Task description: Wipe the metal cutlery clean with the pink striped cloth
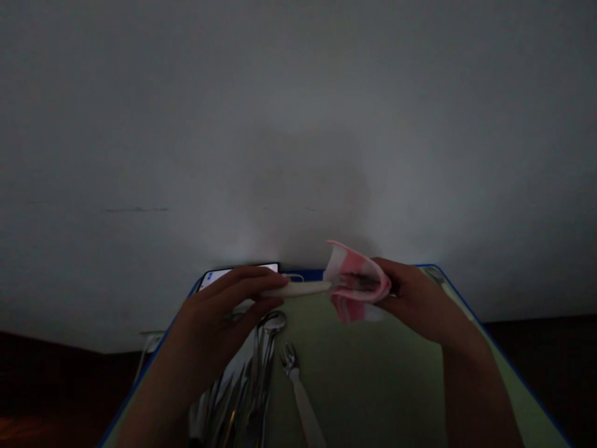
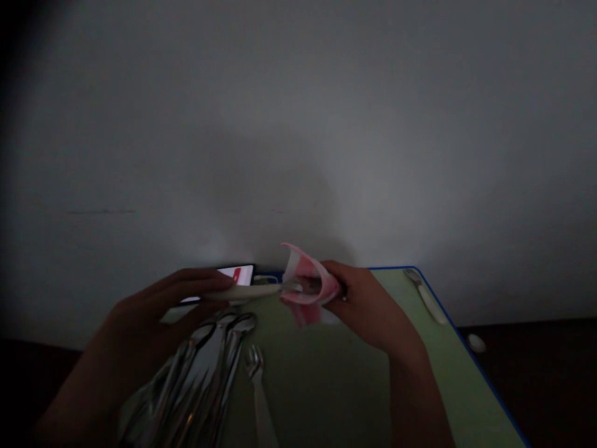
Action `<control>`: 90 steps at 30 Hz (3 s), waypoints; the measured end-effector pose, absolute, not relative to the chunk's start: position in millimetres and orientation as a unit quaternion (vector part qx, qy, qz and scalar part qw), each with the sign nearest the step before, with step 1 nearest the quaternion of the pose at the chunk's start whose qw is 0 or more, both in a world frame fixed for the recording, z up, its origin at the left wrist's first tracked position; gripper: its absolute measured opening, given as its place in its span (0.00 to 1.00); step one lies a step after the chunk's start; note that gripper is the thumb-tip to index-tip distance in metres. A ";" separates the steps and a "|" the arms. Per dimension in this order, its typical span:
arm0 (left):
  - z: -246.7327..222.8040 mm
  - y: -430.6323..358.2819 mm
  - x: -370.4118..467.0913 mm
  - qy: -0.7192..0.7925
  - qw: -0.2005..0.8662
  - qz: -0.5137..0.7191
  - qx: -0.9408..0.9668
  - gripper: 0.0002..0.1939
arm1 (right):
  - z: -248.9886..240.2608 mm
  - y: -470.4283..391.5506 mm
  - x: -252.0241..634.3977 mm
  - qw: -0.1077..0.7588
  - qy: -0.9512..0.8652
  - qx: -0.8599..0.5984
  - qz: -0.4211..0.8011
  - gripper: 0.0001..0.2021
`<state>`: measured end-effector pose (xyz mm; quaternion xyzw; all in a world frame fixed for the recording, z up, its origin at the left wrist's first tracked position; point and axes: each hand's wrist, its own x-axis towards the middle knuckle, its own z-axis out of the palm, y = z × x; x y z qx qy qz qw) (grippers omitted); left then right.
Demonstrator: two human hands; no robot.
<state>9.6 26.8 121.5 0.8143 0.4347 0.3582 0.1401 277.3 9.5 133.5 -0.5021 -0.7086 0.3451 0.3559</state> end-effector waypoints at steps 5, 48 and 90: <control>123.6 26.5 13.1 0.459 0.185 0.274 0.825 0.12 | 135.8 9.2 275.6 0.352 -0.721 -0.493 0.336 0.08; 141.7 7.4 33.3 0.457 0.287 0.155 0.828 0.14 | 107.3 27.0 230.9 0.667 -0.404 -0.519 0.350 0.20; 126.4 13.2 41.3 0.468 0.249 0.114 0.840 0.17 | 126.4 21.3 261.3 0.369 -0.670 -0.528 0.368 0.14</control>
